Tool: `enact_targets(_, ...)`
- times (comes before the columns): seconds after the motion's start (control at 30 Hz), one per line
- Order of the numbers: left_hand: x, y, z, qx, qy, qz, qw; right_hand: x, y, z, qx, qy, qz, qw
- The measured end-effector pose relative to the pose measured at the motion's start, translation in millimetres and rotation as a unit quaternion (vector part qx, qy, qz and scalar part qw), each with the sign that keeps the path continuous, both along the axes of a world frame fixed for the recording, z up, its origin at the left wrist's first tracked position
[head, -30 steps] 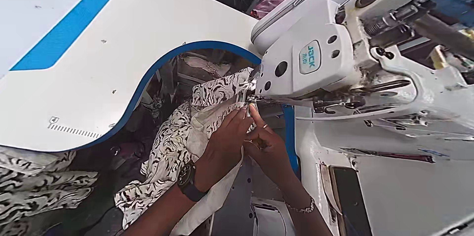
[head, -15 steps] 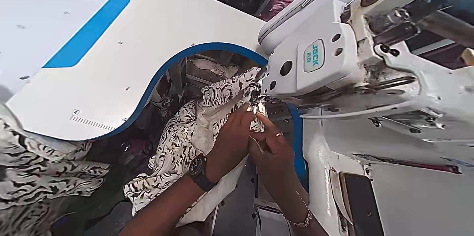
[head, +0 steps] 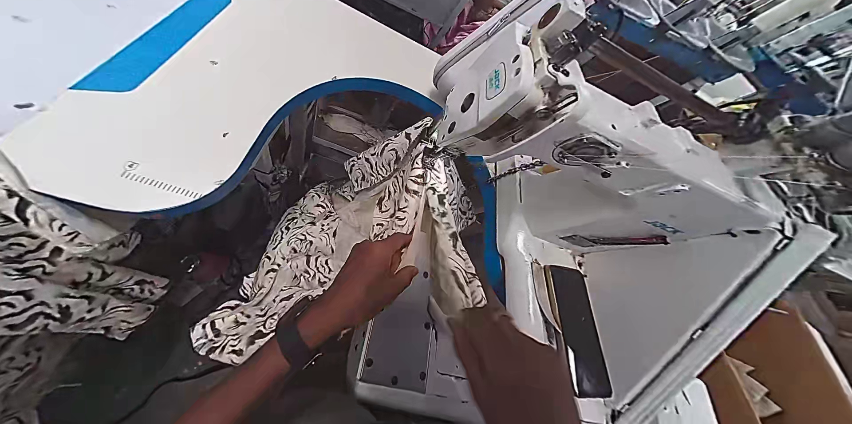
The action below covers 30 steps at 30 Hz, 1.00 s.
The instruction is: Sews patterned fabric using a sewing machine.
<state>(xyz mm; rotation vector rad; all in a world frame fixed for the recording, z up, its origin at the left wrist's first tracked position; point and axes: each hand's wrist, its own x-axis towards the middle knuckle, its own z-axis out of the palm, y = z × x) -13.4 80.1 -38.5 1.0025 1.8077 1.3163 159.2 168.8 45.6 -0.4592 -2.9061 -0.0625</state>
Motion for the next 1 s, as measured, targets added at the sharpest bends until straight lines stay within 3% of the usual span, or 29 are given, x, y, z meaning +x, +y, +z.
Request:
enact_targets(0.07,-6,3,4,-0.024,-0.018,-0.061,0.998,-12,-31,-5,-0.042,-0.11,0.03,0.993)
enact_targets(0.13,-24,3,11,-0.029,-0.016,-0.091,0.995,-26,-33,-1,-0.132,-0.231,-0.034,0.963)
enact_targets(0.27,-6,-6,10,-0.009,0.044,-0.053,0.998,-29,-26,24,-0.092,-0.183,-0.018,0.979)
enact_targets(0.33,11,-6,2,0.034,0.129,0.032,0.991,-34,-29,18,-0.108,-0.219,-0.011,0.97)
enact_targets(0.4,8,-2,-6,0.053,0.143,0.063,0.986,-40,-25,12,-0.117,-0.252,-0.027,0.96)
enact_targets(0.53,-4,4,-6,0.047,0.068,0.009,0.997,-41,-24,20,-0.072,-0.22,-0.033,0.972)
enact_targets(0.7,-23,0,3,0.012,-0.023,-0.114,0.993,-39,-16,11,-0.124,-0.254,-0.045,0.958)
enact_targets(0.87,8,0,-12,0.119,0.161,0.068,0.977,-34,-12,12,-0.122,-0.204,-0.005,0.971)
enact_targets(1.0,11,13,-16,0.125,0.166,0.113,0.972,-34,-13,8,-0.1,-0.173,-0.023,0.979)
